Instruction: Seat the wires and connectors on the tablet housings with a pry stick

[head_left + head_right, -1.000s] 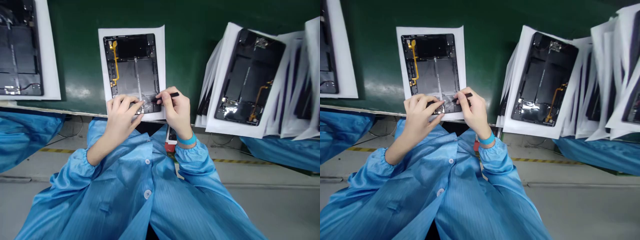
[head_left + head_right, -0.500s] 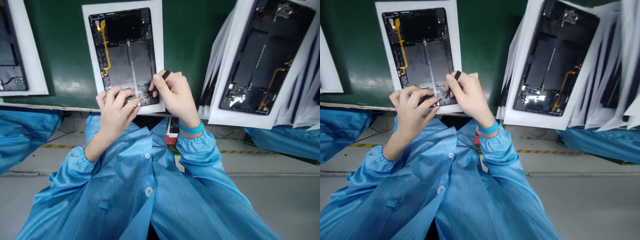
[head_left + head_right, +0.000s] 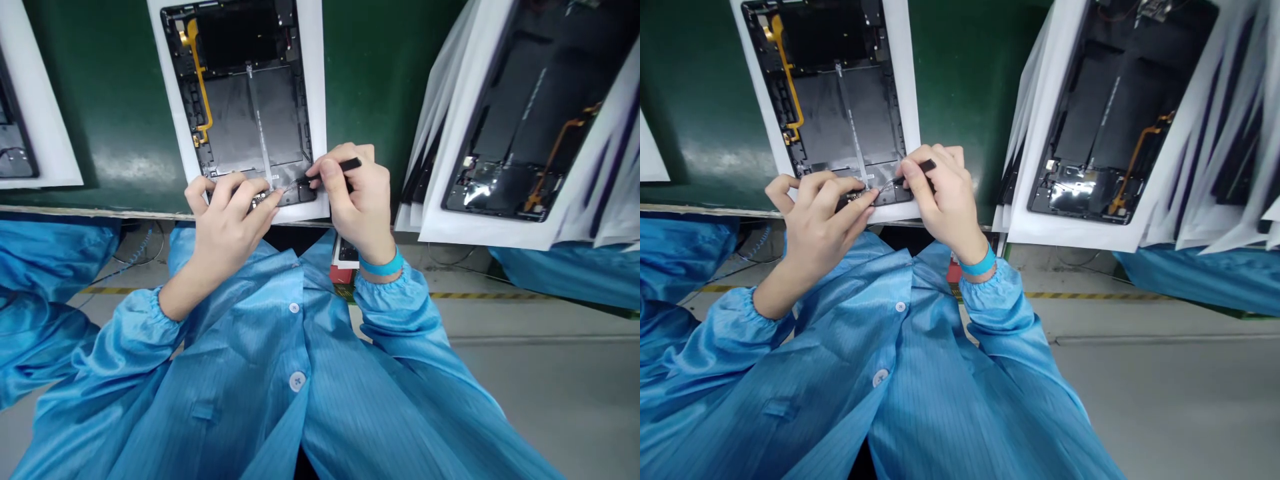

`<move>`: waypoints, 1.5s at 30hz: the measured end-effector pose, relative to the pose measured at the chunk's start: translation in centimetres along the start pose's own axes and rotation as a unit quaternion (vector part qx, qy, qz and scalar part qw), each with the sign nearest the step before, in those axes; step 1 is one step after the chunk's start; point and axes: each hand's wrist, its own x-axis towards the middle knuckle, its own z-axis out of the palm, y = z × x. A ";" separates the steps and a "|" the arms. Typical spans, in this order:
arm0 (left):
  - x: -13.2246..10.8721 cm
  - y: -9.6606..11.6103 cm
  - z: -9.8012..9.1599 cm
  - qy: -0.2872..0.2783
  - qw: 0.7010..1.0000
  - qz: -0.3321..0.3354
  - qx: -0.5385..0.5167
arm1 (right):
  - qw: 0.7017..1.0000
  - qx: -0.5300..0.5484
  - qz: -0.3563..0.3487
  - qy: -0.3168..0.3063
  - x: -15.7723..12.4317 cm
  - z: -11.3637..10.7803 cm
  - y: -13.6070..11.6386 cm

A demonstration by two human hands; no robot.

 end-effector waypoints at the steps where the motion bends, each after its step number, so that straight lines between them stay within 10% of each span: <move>1: 0.0 0.0 0.0 0.000 1.000 0.004 0.007 | 1.000 0.000 0.001 0.005 -0.1 0.1 0.1; 23: 0.9 -0.2 -0.7 -0.057 0.998 0.010 -0.015 | 0.991 -0.130 -0.035 -0.020 0.7 -0.3 0.6; 45: 5.9 -2.9 -5.1 -0.243 0.961 0.072 -0.112 | 0.998 0.020 0.029 -0.050 -0.4 1.4 -0.9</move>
